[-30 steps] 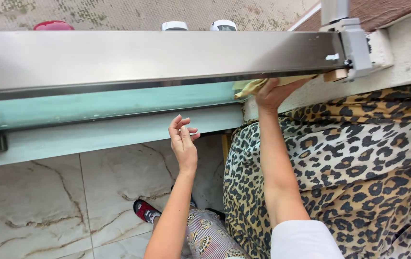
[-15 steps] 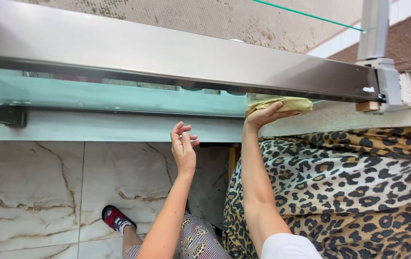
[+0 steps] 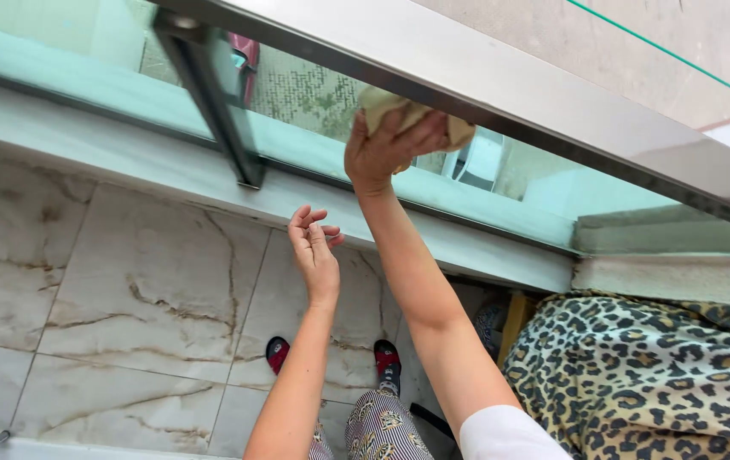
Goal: Clean the windows and balcony glass using a squeegee, spray, and cloth.
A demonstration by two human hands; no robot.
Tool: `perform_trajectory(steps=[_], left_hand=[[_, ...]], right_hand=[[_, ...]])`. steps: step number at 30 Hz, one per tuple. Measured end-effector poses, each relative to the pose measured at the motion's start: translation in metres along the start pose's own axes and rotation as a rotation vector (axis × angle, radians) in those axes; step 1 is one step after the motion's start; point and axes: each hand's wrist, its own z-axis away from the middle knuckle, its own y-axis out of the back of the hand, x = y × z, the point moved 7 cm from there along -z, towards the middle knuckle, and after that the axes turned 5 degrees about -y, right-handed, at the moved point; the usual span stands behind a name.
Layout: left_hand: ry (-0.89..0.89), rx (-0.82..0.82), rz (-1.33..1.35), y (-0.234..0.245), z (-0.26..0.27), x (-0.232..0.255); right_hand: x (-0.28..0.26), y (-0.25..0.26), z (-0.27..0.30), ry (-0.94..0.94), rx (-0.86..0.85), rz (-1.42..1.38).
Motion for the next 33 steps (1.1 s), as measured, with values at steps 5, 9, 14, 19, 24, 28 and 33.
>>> perform_trajectory(steps=[5,9,14,19,24,28,33], left_hand=[[-0.043,0.046,0.015,0.056,-0.028,0.033],[-0.022,0.117,0.061,0.092,-0.029,0.044],[-0.013,0.150,0.041,0.137,-0.027,0.055],[-0.410,0.015,-0.800,0.166,-0.017,0.123],[0.091,-0.061,-1.047,0.209,-0.016,0.118],[0.002,0.160,-0.870,0.264,-0.007,0.094],[0.247,0.214,0.366,0.274,-0.010,0.044]], right_hand=[[-0.084,-0.058,0.055,0.292,-0.195,0.150],[-0.093,-0.059,0.096,0.373,-0.483,0.115],[-0.059,-0.006,0.151,-0.150,-0.877,-0.340],[-0.084,0.052,0.145,-0.984,-1.246,-0.759],[-0.117,0.060,0.145,-0.967,-1.445,-0.653],[-0.133,0.057,0.125,-0.425,-1.222,-0.435],[-0.141,0.038,0.178,-0.059,-1.248,-0.345]])
